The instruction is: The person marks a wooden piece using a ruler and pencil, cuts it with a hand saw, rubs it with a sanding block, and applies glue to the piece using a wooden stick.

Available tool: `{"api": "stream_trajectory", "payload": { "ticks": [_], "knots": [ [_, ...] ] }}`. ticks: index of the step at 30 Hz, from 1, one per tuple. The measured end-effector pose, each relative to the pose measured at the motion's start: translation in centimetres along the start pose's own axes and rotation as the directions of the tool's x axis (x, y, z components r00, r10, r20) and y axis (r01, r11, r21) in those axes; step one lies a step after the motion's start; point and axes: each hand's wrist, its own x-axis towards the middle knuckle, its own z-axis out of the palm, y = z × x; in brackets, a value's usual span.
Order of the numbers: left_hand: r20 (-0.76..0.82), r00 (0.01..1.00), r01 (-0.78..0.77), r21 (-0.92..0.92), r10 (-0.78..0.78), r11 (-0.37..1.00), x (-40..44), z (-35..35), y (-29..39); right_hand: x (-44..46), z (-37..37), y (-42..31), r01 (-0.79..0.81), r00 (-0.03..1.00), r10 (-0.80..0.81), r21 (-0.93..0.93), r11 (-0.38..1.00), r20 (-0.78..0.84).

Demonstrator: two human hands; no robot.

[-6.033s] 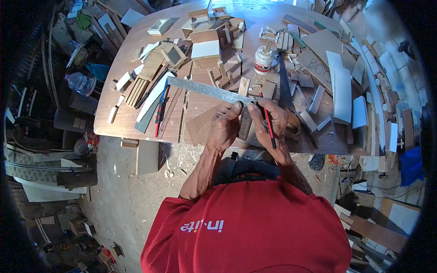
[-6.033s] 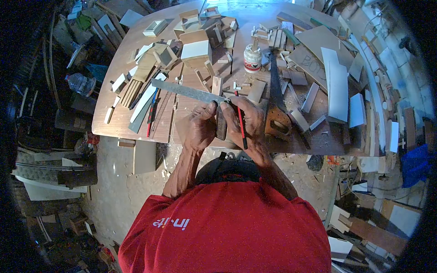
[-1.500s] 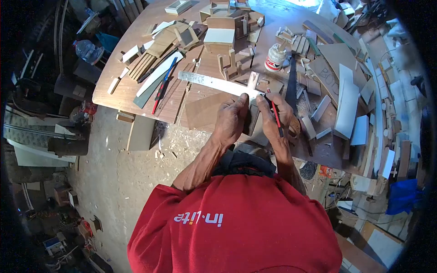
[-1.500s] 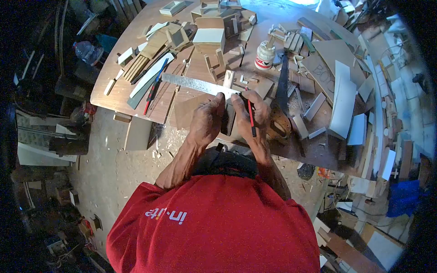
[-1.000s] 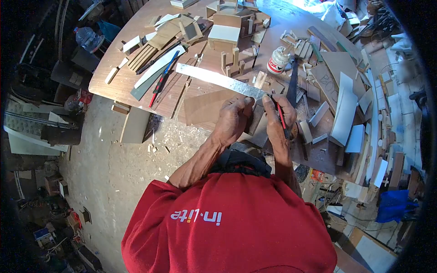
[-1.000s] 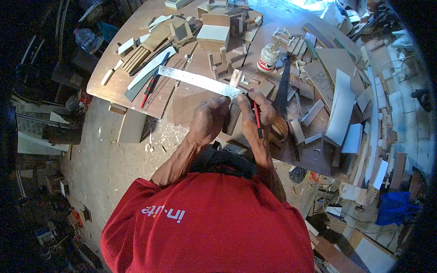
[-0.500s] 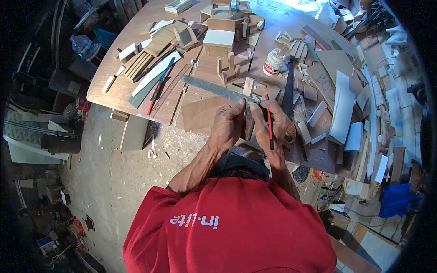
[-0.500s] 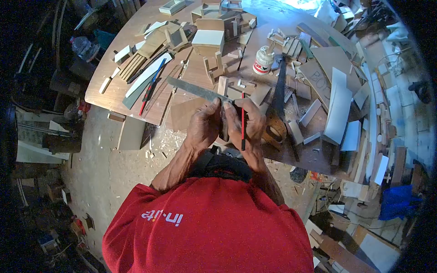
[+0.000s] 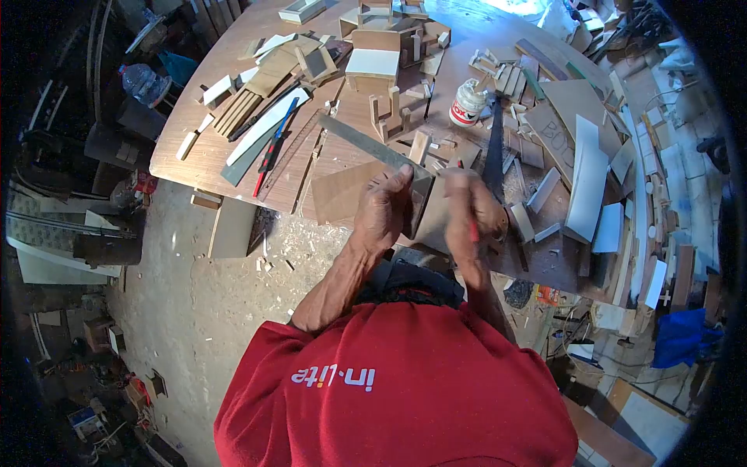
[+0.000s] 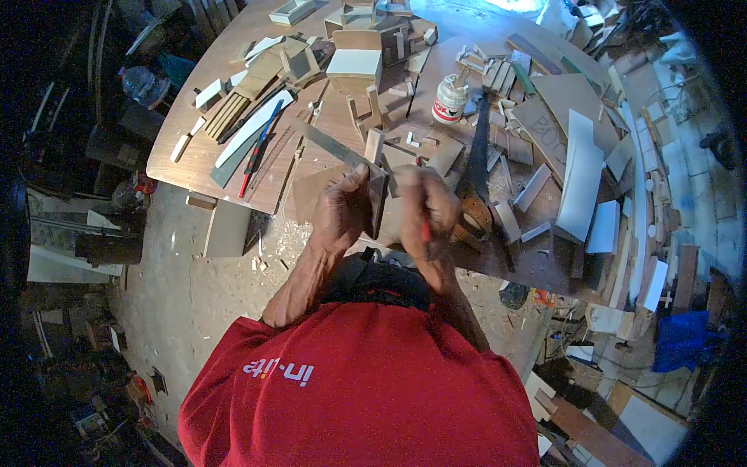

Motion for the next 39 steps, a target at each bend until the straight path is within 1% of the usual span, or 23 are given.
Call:
{"api": "stream_trajectory", "payload": {
  "ticks": [1,2,3,4,5,6,7,9,10,11,13,15,19,20,22,24,26,32,34,35,37,38,39],
  "knots": [
    [0.197,0.978,0.058,0.046,-0.066,0.997,0.7,-2.4,0.8,0.0,-0.6,0.3,-0.094,0.993,0.101,0.103,0.990,-0.059],
    [0.381,0.914,0.107,0.103,-0.139,0.989,1.0,-3.8,1.1,0.0,-1.4,1.3,-0.087,0.994,0.100,0.201,0.976,-0.053],
    [0.378,0.915,0.108,0.100,-0.138,0.989,0.6,-2.5,1.1,0.0,-1.7,0.9,-0.090,0.994,0.102,0.199,0.976,-0.050],
    [0.150,0.985,0.036,0.285,-0.081,0.958,-0.2,0.0,1.0,0.0,-2.0,0.1,-0.065,0.997,0.074,0.232,0.971,-0.030],
    [-0.068,0.997,0.010,0.472,0.026,0.881,-0.6,1.3,0.9,-0.2,-2.4,-0.3,-0.038,0.999,0.043,0.265,0.963,-0.013],
    [-0.082,0.997,0.043,0.563,0.004,0.825,-0.2,1.1,1.0,-0.5,-2.8,0.0,-0.013,0.999,0.000,0.281,0.960,0.044],
    [-0.081,0.997,0.044,0.564,0.001,0.825,-0.1,1.0,1.2,-0.7,-3.0,0.7,-0.012,0.999,0.001,0.279,0.960,0.041],
    [-0.036,0.998,0.059,0.720,-0.048,0.691,0.0,1.1,1.6,-1.1,-3.2,2.0,0.096,0.993,-0.100,0.069,0.993,0.062],
    [-0.036,0.998,0.062,0.720,-0.052,0.691,0.1,1.1,1.5,-1.0,-3.1,2.4,0.138,0.988,-0.141,0.036,0.990,0.067],
    [-0.011,0.999,0.035,0.748,-0.042,0.663,0.1,1.2,1.3,-0.9,-3.2,2.4,0.136,0.988,-0.138,0.034,0.990,0.067],
    [0.012,0.999,0.010,0.773,-0.031,0.634,0.1,1.3,1.1,-0.8,-3.2,2.5,0.151,0.978,-0.149,0.003,0.989,0.143],
    [-0.014,0.997,0.057,0.769,-0.072,0.636,-0.1,1.7,1.0,-0.9,-3.1,3.1,0.161,0.974,-0.155,-0.025,0.987,0.164],
    [-0.039,0.996,0.083,0.782,-0.084,0.618,-0.4,2.2,1.2,-0.9,-3.0,3.1,0.204,0.966,-0.189,-0.073,0.976,0.178],
    [-0.025,0.997,0.063,0.776,-0.069,0.628,-0.2,1.9,0.9,-1.0,-3.0,3.0,0.203,0.966,-0.188,-0.072,0.977,0.178],
    [-0.010,0.998,0.044,0.770,-0.057,0.636,-0.2,1.9,1.0,-1.1,-3.1,2.7,0.103,0.983,-0.092,-0.062,0.993,0.158],
    [-0.037,0.997,0.069,0.827,-0.069,0.558,-0.4,2.3,1.3,-1.1,-3.2,2.7,0.133,0.978,-0.120,-0.066,0.989,0.170],
    [-0.045,0.996,0.084,0.819,-0.083,0.568,-0.4,2.3,1.2,-1.0,-3.1,2.8,0.163,0.972,-0.148,-0.070,0.984,0.182],
    [-0.048,0.993,0.100,0.833,-0.109,0.545,0.1,1.0,0.3,-1.3,-3.3,3.9,0.127,0.978,-0.117,-0.048,0.991,0.172],
    [-0.053,0.991,0.110,0.834,-0.119,0.541,0.4,0.2,-0.1,-1.4,-4.2,4.2,0.121,0.963,-0.099,-0.071,0.990,0.251],
    [-0.062,0.992,0.111,0.832,-0.109,0.543,0.8,-0.4,-0.2,-1.6,-4.6,4.6,0.119,0.964,-0.097,-0.072,0.990,0.249],
    [-0.070,0.992,0.115,0.831,-0.103,0.544,1.2,-1.2,-0.3,-2.2,-5.1,5.6,0.012,0.923,0.077,-0.228,0.973,0.377],
    [-0.060,0.995,0.095,0.825,-0.081,0.558,1.3,-1.6,-0.3,-2.5,-5.0,5.9,0.011,0.924,0.078,-0.228,0.973,0.376],
    [-0.051,0.997,0.074,0.818,-0.056,0.571,1.5,-1.9,-0.2,-2.7,-4.7,5.9,-0.057,0.940,0.116,-0.186,0.981,0.321]
  ]
}}
